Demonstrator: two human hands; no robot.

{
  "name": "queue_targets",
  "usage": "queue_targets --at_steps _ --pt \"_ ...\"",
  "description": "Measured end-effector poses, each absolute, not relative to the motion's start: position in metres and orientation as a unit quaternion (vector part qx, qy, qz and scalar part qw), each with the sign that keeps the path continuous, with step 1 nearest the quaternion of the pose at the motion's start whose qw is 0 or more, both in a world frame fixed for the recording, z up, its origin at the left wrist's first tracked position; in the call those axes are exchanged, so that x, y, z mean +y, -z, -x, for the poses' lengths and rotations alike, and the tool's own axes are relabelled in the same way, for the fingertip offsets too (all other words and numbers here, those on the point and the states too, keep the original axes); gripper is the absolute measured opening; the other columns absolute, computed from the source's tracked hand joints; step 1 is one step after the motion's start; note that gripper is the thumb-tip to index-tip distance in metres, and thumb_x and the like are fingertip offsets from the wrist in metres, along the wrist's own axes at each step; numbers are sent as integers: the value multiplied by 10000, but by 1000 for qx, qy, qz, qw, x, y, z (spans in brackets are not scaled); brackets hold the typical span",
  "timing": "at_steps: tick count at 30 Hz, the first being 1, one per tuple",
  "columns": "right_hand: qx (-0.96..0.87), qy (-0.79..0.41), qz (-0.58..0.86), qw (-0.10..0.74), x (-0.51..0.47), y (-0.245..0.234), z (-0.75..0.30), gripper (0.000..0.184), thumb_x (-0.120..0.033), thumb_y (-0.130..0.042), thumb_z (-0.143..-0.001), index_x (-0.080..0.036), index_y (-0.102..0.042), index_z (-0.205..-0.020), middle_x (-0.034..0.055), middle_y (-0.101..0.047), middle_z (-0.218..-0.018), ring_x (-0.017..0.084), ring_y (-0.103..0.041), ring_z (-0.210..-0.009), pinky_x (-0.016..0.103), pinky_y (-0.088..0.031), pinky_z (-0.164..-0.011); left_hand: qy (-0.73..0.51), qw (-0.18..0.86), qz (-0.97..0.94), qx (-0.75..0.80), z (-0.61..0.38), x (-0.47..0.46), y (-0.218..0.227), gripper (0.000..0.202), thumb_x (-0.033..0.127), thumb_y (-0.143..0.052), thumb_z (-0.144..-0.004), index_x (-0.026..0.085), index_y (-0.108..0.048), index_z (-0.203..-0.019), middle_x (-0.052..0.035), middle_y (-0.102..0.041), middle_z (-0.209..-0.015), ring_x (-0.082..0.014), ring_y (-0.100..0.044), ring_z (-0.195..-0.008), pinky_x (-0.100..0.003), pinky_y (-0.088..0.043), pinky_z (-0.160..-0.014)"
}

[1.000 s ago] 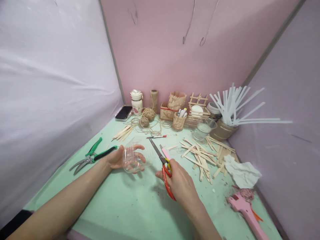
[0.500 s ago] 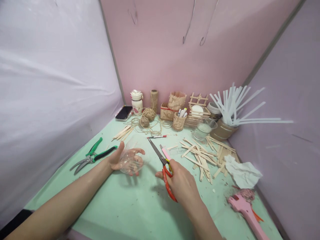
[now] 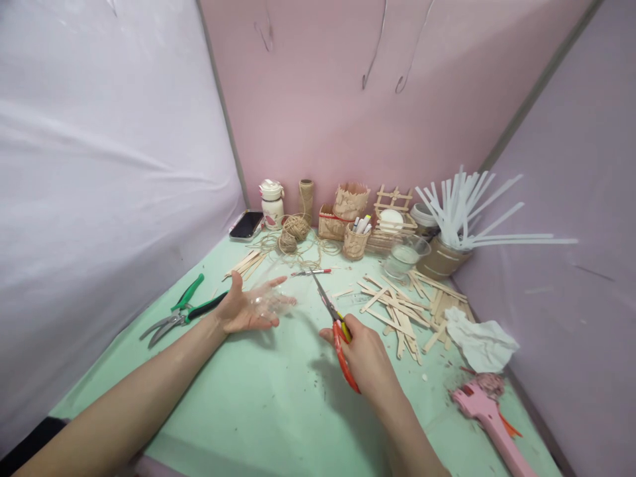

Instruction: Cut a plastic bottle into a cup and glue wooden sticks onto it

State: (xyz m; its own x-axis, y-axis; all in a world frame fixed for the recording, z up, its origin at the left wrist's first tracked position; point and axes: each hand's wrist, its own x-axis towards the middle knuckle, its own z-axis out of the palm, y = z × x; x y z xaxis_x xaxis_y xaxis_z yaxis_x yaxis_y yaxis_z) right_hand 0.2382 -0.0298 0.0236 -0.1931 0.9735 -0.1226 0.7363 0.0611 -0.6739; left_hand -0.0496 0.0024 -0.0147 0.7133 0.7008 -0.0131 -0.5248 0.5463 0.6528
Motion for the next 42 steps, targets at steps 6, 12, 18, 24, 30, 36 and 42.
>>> queue_targets --at_steps 6,12,18,24,30,36,42 --pt "-685 -325 620 203 -28 -21 -234 408 -534 -515 -789 -235 -291 -625 -61 -390 -520 117 -329 -508 220 -255 -473 -400 789 -401 237 40 -3 12 811 444 -723 -734 465 -273 -1409 -106 -307 -1489 -200 -669 -884 -371 -508 -799" --pt "-696 -326 611 193 -31 -20 -232 372 -495 -498 -809 -240 -281 -646 -54 -433 -539 124 -348 -506 227 -254 -477 -412 785 -403 226 39 -2 12 761 472 -705 -731 408 -317 -1382 -84 -484 -1281 -196 -643 -855 -423 -513 -781" --pt "-687 -325 627 171 -33 -23 -230 390 -554 -551 -762 -251 -315 -691 -43 -521 -625 138 -426 -542 228 -281 -502 -415 771 -425 230 40 -1 12 697 428 -731 -716 360 -405 -1328 -105 -388 -1406 -229 -622 -977 -371 -507 -795" --pt "-695 -314 628 156 -34 -25 -230 408 -577 -554 -765 -253 -313 -700 -41 -519 -635 145 -434 -549 235 -273 -511 -397 770 -444 229 37 -4 7 758 455 -764 -667 353 -421 -1335 -115 -251 -1501 -228 -624 -960 -345 -504 -761" --pt "-710 -264 640 133 -34 -28 -232 434 -609 -530 -773 -250 -308 -671 -42 -520 -583 148 -401 -522 241 -252 -504 -397 786 -421 216 39 0 16 720 487 -727 -703 319 -422 -1333 -130 -318 -1467 -233 -630 -926 -314 -494 -721" --pt "-718 -233 643 130 -34 -28 -233 432 -609 -517 -780 -247 -311 -664 -28 -573 -609 158 -443 -535 236 -243 -499 -398 807 -391 192 43 1 19 765 573 -706 -689 257 -446 -1335 -141 -449 -1379 -222 -633 -867 -302 -477 -706" --pt "-722 -227 641 128 -35 -27 -235 299 -418 -468 -845 -241 -305 -667 -20 -600 -582 152 -483 -541 228 -237 -486 -400 830 -342 187 48 2 20 751 586 -666 -721 181 -480 -1326 -157 -542 -1292 -199 -625 -809 -330 -453 -758"
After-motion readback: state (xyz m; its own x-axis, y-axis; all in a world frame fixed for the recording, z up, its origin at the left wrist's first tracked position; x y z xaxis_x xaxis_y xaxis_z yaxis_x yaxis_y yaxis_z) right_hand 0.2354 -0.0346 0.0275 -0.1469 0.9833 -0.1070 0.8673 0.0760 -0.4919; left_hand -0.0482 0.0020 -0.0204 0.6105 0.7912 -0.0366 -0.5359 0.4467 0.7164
